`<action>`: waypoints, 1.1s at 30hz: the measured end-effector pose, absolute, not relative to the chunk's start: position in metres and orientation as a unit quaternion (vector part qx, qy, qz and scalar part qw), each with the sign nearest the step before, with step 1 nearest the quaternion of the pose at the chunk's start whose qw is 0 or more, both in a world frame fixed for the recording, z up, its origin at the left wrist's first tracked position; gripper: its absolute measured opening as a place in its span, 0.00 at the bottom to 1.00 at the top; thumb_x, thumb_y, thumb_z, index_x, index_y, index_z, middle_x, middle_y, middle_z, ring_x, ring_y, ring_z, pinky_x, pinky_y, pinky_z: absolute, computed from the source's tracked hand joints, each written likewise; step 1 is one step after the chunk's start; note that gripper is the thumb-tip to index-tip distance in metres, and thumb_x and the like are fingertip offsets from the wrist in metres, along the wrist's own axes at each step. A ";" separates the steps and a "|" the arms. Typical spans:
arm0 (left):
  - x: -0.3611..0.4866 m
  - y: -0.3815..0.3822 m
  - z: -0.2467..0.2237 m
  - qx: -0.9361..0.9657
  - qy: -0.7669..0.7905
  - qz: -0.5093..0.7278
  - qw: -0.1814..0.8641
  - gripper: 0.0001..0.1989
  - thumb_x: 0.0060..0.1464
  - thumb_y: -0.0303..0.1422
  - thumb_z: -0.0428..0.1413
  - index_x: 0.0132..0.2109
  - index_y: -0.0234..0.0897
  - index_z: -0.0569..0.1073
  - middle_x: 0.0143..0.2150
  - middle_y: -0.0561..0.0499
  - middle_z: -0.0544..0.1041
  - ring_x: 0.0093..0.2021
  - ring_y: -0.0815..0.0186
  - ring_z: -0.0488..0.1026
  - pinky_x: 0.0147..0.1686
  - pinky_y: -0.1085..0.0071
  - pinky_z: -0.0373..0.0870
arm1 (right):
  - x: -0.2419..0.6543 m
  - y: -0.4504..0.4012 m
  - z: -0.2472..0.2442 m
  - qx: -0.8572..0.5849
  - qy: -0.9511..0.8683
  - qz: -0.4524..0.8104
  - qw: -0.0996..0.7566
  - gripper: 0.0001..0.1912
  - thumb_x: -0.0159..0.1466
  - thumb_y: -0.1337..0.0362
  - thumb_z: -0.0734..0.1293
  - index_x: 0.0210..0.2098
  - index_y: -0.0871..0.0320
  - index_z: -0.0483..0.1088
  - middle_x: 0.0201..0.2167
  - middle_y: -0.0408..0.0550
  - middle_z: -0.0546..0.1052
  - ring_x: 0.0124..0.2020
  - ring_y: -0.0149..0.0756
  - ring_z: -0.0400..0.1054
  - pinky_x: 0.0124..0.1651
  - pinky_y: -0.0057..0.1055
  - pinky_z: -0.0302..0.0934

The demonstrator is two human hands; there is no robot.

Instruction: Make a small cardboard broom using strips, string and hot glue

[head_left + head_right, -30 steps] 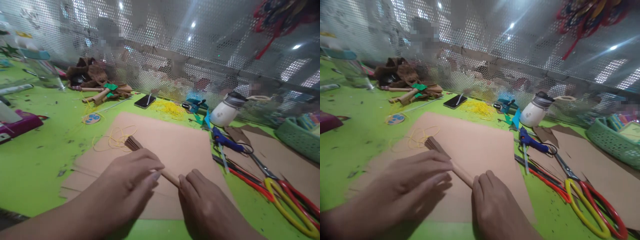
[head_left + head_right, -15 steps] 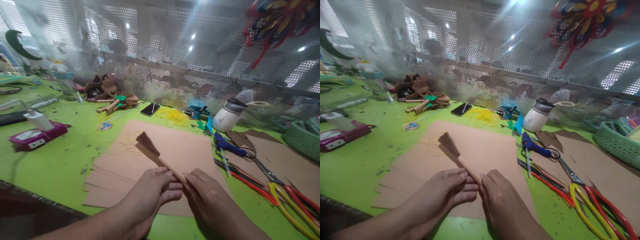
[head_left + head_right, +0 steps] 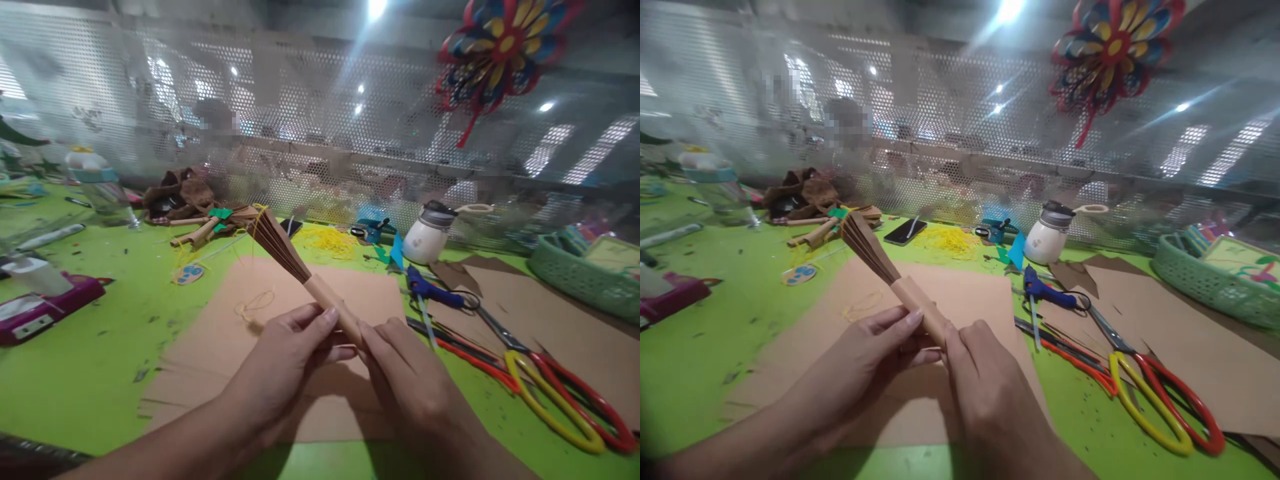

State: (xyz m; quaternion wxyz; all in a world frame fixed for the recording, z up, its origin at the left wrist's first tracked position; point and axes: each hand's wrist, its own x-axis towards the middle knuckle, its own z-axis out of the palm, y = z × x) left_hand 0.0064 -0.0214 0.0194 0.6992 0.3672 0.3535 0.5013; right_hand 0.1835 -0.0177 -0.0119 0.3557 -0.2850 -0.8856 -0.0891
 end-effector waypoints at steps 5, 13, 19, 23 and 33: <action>-0.002 -0.006 0.026 0.388 0.333 0.483 0.710 0.11 0.58 0.35 0.58 0.43 0.30 0.76 0.40 0.42 0.81 0.40 0.61 0.77 0.46 0.65 0.71 | 0.176 -0.013 -0.006 -0.308 -0.869 -0.102 0.374 0.16 0.66 0.77 0.57 0.52 0.73 0.66 0.30 0.54 0.68 0.32 0.41 0.60 0.30 0.36 0.60; -0.015 0.010 0.019 0.383 0.321 0.493 0.712 0.12 0.54 0.36 0.62 0.41 0.31 0.77 0.39 0.43 0.81 0.38 0.61 0.77 0.42 0.66 0.72 | 0.156 -0.006 -0.007 -0.321 -0.857 -0.100 0.389 0.15 0.65 0.77 0.57 0.50 0.72 0.67 0.29 0.52 0.67 0.30 0.40 0.60 0.28 0.36 0.58; -0.017 0.014 0.009 0.333 0.334 0.512 0.718 0.11 0.51 0.37 0.63 0.36 0.32 0.76 0.35 0.45 0.80 0.34 0.63 0.77 0.40 0.66 0.72 | 0.144 -0.007 -0.011 -0.340 -0.860 -0.075 0.372 0.13 0.64 0.76 0.57 0.46 0.70 0.68 0.28 0.52 0.67 0.30 0.41 0.61 0.28 0.36 0.56; -0.016 0.016 0.000 0.335 0.336 0.508 0.719 0.12 0.50 0.38 0.63 0.36 0.33 0.75 0.34 0.46 0.80 0.33 0.64 0.76 0.37 0.68 0.71 | 0.139 -0.010 -0.017 -0.342 -0.857 -0.068 0.381 0.11 0.63 0.75 0.58 0.42 0.67 0.68 0.28 0.51 0.66 0.30 0.41 0.59 0.27 0.37 0.54; -0.016 0.021 -0.004 0.343 0.342 0.497 0.720 0.09 0.52 0.34 0.61 0.31 0.32 0.72 0.27 0.49 0.77 0.28 0.66 0.74 0.33 0.70 0.69 | 0.152 -0.008 -0.018 -0.366 -0.840 0.104 0.386 0.13 0.66 0.71 0.60 0.48 0.61 0.69 0.34 0.53 0.73 0.36 0.41 0.65 0.36 0.39 0.64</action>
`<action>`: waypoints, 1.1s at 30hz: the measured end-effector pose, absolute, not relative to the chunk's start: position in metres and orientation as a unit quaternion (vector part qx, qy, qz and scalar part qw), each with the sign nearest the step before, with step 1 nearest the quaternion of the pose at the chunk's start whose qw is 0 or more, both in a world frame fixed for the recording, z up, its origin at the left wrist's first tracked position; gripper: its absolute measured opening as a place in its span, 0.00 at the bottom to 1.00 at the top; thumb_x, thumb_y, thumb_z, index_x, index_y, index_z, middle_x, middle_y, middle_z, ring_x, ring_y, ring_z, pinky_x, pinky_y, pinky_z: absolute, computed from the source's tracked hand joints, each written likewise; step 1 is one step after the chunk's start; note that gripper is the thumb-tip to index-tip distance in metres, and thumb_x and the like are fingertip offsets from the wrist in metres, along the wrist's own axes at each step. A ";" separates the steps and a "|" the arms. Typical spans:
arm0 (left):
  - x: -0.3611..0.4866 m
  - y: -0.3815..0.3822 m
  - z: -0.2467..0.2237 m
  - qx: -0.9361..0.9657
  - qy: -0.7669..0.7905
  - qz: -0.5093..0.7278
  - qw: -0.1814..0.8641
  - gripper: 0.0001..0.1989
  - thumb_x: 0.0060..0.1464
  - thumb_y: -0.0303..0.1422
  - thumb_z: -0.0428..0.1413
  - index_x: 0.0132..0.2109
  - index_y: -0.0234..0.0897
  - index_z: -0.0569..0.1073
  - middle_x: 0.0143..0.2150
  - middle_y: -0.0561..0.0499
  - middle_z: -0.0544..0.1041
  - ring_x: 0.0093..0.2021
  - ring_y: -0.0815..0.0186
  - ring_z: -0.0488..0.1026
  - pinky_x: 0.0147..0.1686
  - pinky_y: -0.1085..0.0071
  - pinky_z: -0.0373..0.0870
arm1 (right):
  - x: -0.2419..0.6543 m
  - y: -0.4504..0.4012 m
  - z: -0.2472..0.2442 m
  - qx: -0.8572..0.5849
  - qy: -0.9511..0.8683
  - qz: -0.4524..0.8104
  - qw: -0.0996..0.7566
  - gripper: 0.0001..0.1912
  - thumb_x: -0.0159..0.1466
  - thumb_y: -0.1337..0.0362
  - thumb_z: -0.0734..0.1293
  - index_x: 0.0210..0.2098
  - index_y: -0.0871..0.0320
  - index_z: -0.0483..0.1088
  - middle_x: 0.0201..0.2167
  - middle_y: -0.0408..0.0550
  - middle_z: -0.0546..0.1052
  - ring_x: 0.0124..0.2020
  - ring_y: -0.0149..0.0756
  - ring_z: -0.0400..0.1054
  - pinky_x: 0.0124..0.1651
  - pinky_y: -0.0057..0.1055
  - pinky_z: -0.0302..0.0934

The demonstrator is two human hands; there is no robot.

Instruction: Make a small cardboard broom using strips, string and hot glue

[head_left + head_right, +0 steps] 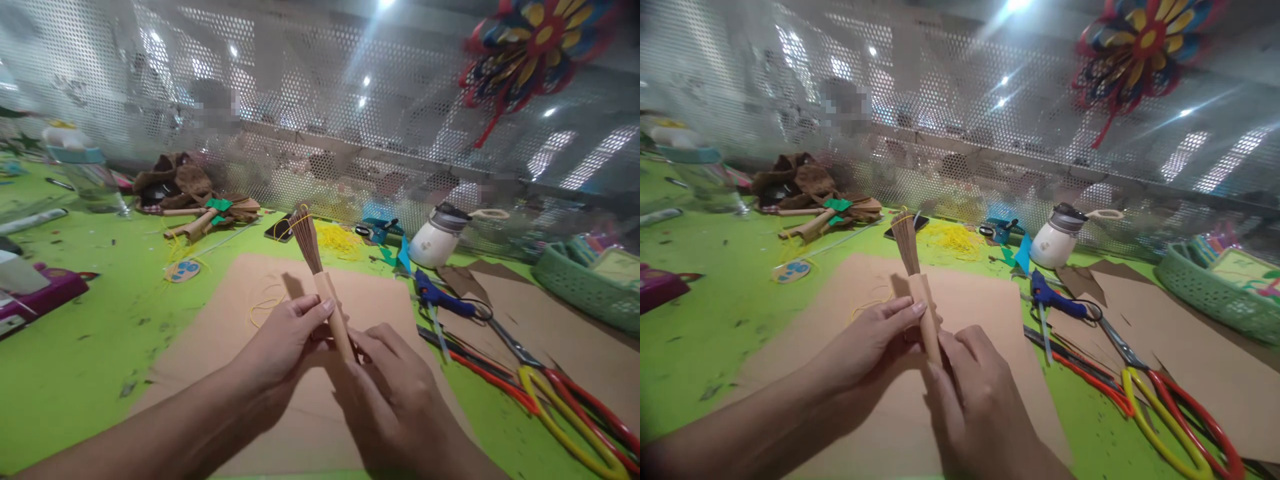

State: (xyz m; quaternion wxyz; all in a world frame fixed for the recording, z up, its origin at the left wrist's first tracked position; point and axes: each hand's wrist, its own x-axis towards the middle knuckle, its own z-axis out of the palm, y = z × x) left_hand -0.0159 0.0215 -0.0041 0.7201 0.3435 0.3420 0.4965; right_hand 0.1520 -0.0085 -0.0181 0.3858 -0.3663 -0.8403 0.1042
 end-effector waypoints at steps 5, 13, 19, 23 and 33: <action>-0.016 0.020 0.001 0.359 0.358 0.496 0.705 0.08 0.55 0.33 0.58 0.31 0.32 0.72 0.27 0.48 0.77 0.30 0.65 0.75 0.37 0.68 0.69 | 0.157 -0.005 -0.014 -0.431 -0.753 0.257 0.426 0.09 0.67 0.63 0.62 0.43 0.59 0.70 0.34 0.49 0.73 0.34 0.36 0.68 0.34 0.33 0.66; -0.020 0.020 0.008 0.393 0.358 0.512 0.675 0.09 0.55 0.33 0.58 0.32 0.30 0.75 0.29 0.46 0.78 0.31 0.65 0.75 0.36 0.68 0.70 | 0.155 -0.008 -0.016 -0.438 -0.619 0.531 0.379 0.19 0.64 0.59 0.65 0.52 0.59 0.64 0.29 0.45 0.73 0.30 0.34 0.68 0.31 0.30 0.64; -0.019 0.019 0.005 0.396 0.356 0.502 0.681 0.08 0.56 0.33 0.58 0.33 0.32 0.73 0.29 0.48 0.78 0.30 0.67 0.74 0.34 0.71 0.70 | 0.148 -0.012 -0.010 -0.448 -0.581 0.607 0.305 0.20 0.60 0.48 0.67 0.32 0.62 0.70 0.23 0.44 0.70 0.23 0.29 0.62 0.26 0.28 0.60; -0.016 0.016 0.003 0.363 0.358 0.509 0.693 0.08 0.54 0.33 0.60 0.33 0.33 0.72 0.28 0.50 0.76 0.30 0.67 0.74 0.33 0.72 0.69 | 0.142 -0.015 -0.011 -0.442 -0.553 0.630 0.318 0.24 0.57 0.43 0.68 0.31 0.61 0.68 0.20 0.42 0.68 0.20 0.29 0.62 0.26 0.30 0.60; -0.018 0.018 0.003 0.303 0.344 0.515 0.724 0.06 0.52 0.30 0.62 0.37 0.34 0.74 0.30 0.48 0.77 0.32 0.65 0.76 0.35 0.70 0.71 | 0.138 -0.013 -0.030 -0.441 -0.499 0.656 0.355 0.27 0.51 0.42 0.72 0.30 0.62 0.68 0.18 0.39 0.66 0.18 0.25 0.59 0.24 0.27 0.60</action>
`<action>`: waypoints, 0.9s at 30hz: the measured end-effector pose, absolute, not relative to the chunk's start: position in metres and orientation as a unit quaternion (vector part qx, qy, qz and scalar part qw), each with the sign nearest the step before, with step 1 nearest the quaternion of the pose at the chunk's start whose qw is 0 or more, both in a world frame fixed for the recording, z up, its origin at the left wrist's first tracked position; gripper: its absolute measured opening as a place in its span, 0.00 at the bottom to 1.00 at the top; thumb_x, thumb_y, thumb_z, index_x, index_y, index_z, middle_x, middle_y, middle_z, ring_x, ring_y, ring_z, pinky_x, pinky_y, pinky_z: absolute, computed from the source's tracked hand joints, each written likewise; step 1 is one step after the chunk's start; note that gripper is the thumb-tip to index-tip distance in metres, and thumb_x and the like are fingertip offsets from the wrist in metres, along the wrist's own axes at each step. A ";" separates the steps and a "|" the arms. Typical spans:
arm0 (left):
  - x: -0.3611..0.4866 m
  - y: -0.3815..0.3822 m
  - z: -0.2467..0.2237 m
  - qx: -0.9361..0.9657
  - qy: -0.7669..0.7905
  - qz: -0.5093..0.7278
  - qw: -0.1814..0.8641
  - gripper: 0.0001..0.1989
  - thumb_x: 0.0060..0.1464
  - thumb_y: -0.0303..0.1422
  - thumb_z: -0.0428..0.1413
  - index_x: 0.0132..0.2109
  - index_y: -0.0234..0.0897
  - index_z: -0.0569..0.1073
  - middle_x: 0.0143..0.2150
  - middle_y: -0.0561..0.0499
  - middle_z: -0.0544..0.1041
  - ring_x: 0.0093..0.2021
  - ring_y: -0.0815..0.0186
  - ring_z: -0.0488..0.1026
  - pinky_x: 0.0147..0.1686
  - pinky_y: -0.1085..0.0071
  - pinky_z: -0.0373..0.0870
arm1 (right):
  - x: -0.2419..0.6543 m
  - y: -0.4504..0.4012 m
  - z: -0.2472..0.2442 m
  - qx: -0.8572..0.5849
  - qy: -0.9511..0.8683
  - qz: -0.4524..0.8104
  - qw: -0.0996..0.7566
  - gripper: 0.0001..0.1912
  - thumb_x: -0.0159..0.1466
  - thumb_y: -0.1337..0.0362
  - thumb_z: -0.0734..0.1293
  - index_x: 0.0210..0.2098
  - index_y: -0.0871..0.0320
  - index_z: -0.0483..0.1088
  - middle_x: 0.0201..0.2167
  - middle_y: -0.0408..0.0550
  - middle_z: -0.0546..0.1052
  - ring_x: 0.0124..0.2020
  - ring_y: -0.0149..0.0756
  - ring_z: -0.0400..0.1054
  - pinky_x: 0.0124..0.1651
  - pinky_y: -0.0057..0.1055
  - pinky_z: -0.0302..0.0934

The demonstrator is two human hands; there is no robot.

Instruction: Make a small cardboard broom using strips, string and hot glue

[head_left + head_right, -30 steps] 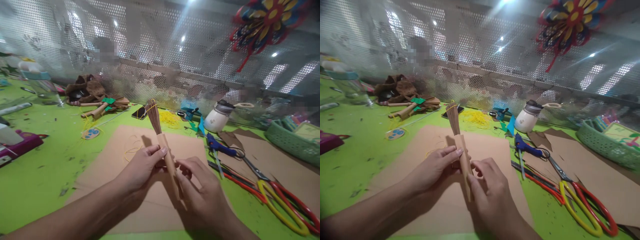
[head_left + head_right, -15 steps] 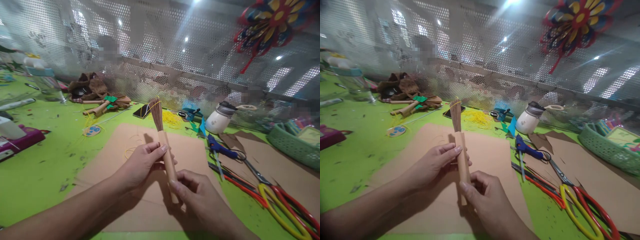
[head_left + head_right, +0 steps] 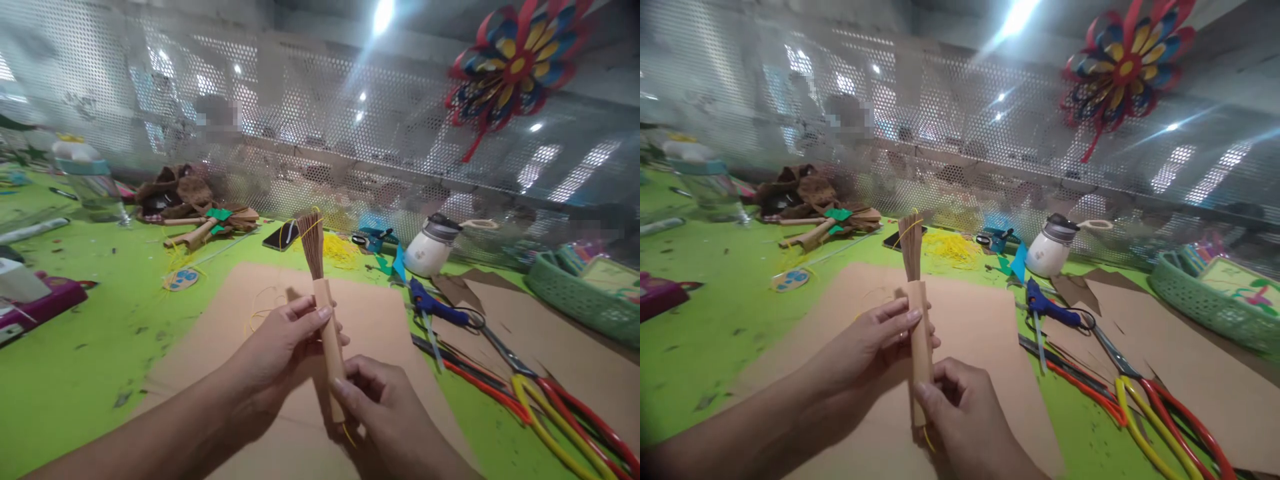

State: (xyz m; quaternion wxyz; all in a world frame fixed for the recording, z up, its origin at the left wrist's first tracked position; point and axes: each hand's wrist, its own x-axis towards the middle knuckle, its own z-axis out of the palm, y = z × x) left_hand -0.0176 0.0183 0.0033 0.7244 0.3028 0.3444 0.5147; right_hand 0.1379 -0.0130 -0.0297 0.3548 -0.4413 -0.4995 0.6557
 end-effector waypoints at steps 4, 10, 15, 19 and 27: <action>-0.021 0.019 0.004 0.301 0.364 0.505 0.722 0.08 0.50 0.28 0.63 0.39 0.31 0.77 0.34 0.44 0.79 0.36 0.64 0.76 0.38 0.71 0.71 | 0.139 -0.012 -0.031 -0.427 -0.514 0.659 0.345 0.27 0.53 0.42 0.72 0.31 0.62 0.69 0.20 0.40 0.68 0.18 0.26 0.62 0.25 0.28 0.61; -0.022 0.021 0.004 0.316 0.355 0.500 0.724 0.11 0.50 0.32 0.65 0.40 0.32 0.78 0.32 0.47 0.77 0.33 0.69 0.73 0.34 0.76 0.68 | 0.140 -0.012 -0.032 -0.422 -0.516 0.654 0.359 0.26 0.53 0.43 0.72 0.30 0.62 0.69 0.19 0.41 0.68 0.19 0.27 0.62 0.25 0.29 0.62; -0.020 0.019 0.003 0.305 0.341 0.499 0.736 0.11 0.50 0.33 0.65 0.41 0.35 0.78 0.31 0.50 0.76 0.32 0.69 0.73 0.35 0.74 0.69 | 0.137 -0.013 -0.026 -0.437 -0.497 0.653 0.369 0.28 0.50 0.41 0.73 0.29 0.62 0.69 0.18 0.42 0.69 0.17 0.28 0.63 0.24 0.30 0.63; -0.020 0.019 0.001 0.314 0.345 0.510 0.723 0.08 0.49 0.31 0.65 0.37 0.35 0.78 0.32 0.50 0.76 0.34 0.67 0.74 0.37 0.72 0.70 | 0.134 -0.013 -0.023 -0.444 -0.498 0.648 0.367 0.30 0.48 0.39 0.72 0.28 0.62 0.68 0.18 0.42 0.69 0.17 0.28 0.63 0.24 0.30 0.63; -0.020 0.019 -0.001 0.296 0.373 0.473 0.741 0.11 0.44 0.32 0.68 0.34 0.31 0.77 0.31 0.45 0.78 0.31 0.66 0.73 0.32 0.73 0.68 | 0.129 -0.013 -0.031 -0.453 -0.498 0.629 0.389 0.31 0.46 0.36 0.71 0.26 0.60 0.66 0.16 0.40 0.67 0.16 0.28 0.60 0.21 0.29 0.61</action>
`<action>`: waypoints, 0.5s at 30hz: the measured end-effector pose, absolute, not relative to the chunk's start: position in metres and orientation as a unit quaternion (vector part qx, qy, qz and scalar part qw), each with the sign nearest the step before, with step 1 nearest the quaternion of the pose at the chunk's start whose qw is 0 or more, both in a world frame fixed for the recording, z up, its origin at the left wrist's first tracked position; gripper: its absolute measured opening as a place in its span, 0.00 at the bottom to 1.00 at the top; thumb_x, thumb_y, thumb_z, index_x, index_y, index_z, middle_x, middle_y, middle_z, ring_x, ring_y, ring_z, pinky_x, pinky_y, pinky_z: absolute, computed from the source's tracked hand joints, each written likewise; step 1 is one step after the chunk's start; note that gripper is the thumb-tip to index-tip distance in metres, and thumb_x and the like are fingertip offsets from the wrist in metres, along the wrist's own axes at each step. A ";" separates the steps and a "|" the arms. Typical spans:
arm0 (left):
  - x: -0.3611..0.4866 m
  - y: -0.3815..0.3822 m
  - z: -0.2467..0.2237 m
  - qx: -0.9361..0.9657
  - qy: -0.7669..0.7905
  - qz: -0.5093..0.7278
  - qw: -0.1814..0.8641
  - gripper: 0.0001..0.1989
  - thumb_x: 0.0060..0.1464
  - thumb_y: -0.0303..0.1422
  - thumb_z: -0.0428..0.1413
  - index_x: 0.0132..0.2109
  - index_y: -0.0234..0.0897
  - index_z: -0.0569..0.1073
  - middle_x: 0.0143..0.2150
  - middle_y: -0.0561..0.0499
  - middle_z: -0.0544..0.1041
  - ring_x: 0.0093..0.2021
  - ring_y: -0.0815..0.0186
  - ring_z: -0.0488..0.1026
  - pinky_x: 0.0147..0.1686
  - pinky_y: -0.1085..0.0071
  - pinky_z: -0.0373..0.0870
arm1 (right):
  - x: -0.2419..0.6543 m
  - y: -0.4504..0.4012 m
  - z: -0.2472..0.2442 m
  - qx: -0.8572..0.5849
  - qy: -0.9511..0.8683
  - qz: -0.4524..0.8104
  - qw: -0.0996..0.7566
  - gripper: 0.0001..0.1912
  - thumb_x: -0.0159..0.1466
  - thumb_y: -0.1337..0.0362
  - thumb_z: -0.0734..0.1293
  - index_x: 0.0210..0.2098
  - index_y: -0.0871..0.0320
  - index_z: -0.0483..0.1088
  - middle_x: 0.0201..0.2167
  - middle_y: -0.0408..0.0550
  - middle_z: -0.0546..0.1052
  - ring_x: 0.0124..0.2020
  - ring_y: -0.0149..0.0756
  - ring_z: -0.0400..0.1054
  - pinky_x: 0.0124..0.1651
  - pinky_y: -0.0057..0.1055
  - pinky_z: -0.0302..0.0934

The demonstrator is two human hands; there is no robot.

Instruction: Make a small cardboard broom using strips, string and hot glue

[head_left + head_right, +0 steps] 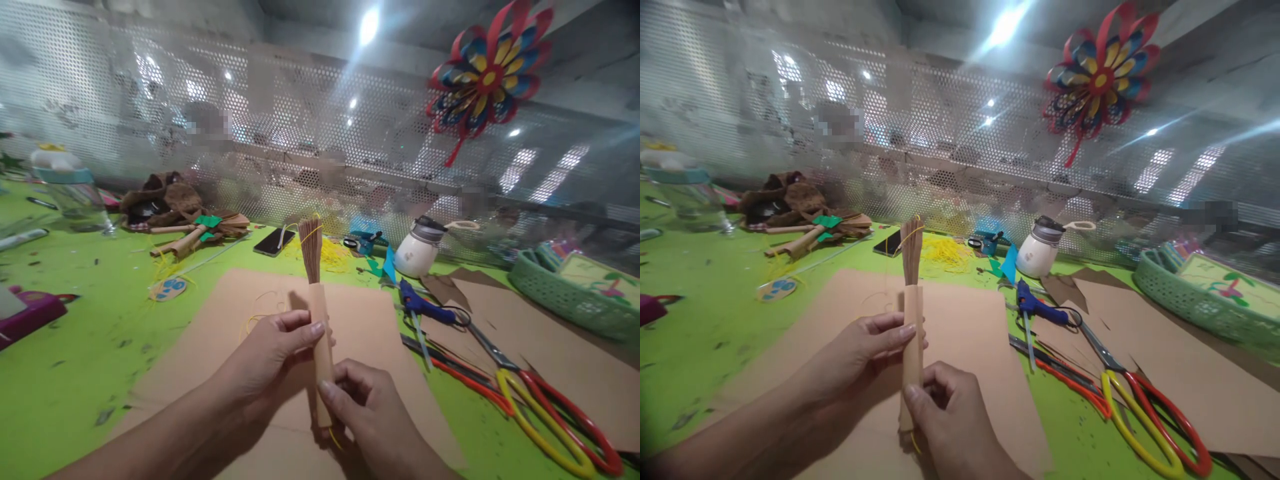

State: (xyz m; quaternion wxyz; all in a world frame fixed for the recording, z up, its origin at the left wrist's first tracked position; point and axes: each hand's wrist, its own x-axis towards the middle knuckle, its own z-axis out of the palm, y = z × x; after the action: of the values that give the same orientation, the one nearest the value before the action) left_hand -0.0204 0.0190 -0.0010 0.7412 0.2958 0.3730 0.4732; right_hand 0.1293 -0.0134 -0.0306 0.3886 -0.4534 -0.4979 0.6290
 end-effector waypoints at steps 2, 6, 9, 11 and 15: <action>-0.020 0.018 0.000 0.296 0.376 0.477 0.737 0.10 0.44 0.32 0.68 0.34 0.31 0.77 0.31 0.45 0.78 0.32 0.66 0.73 0.33 0.73 0.68 | 0.129 -0.013 -0.033 -0.452 -0.500 0.626 0.393 0.31 0.47 0.36 0.71 0.27 0.60 0.66 0.16 0.41 0.68 0.16 0.28 0.61 0.21 0.29 0.60; -0.020 0.018 0.000 0.304 0.381 0.488 0.724 0.10 0.44 0.31 0.68 0.33 0.31 0.78 0.30 0.47 0.77 0.32 0.67 0.73 0.35 0.74 0.68 | 0.130 -0.011 -0.031 -0.445 -0.519 0.628 0.371 0.31 0.49 0.38 0.71 0.28 0.62 0.67 0.18 0.44 0.70 0.18 0.29 0.64 0.24 0.31 0.63; -0.020 0.019 -0.002 0.302 0.383 0.493 0.720 0.10 0.43 0.32 0.68 0.33 0.32 0.78 0.30 0.47 0.78 0.32 0.67 0.73 0.34 0.74 0.68 | 0.131 -0.012 -0.031 -0.438 -0.536 0.623 0.365 0.29 0.50 0.40 0.71 0.29 0.63 0.68 0.20 0.42 0.68 0.20 0.29 0.62 0.26 0.31 0.64; -0.021 0.021 -0.002 0.309 0.385 0.498 0.713 0.10 0.43 0.33 0.68 0.32 0.32 0.77 0.29 0.47 0.77 0.32 0.67 0.73 0.34 0.74 0.68 | 0.132 -0.014 -0.029 -0.433 -0.557 0.607 0.366 0.26 0.53 0.42 0.70 0.31 0.63 0.70 0.21 0.42 0.67 0.22 0.30 0.61 0.25 0.30 0.64; -0.026 0.025 0.001 0.343 0.392 0.505 0.688 0.10 0.42 0.33 0.68 0.30 0.31 0.77 0.28 0.47 0.77 0.31 0.66 0.73 0.35 0.72 0.69 | 0.149 -0.012 -0.008 -0.446 -0.659 0.460 0.394 0.16 0.61 0.52 0.66 0.30 0.60 0.73 0.25 0.47 0.73 0.27 0.34 0.66 0.29 0.30 0.63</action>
State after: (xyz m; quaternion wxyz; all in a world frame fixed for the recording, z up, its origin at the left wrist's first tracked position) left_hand -0.0257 0.0246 0.0009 0.6884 0.3429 0.3918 0.5049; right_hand 0.1488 -0.0122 -0.0082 0.3939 -0.4459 -0.6589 0.4604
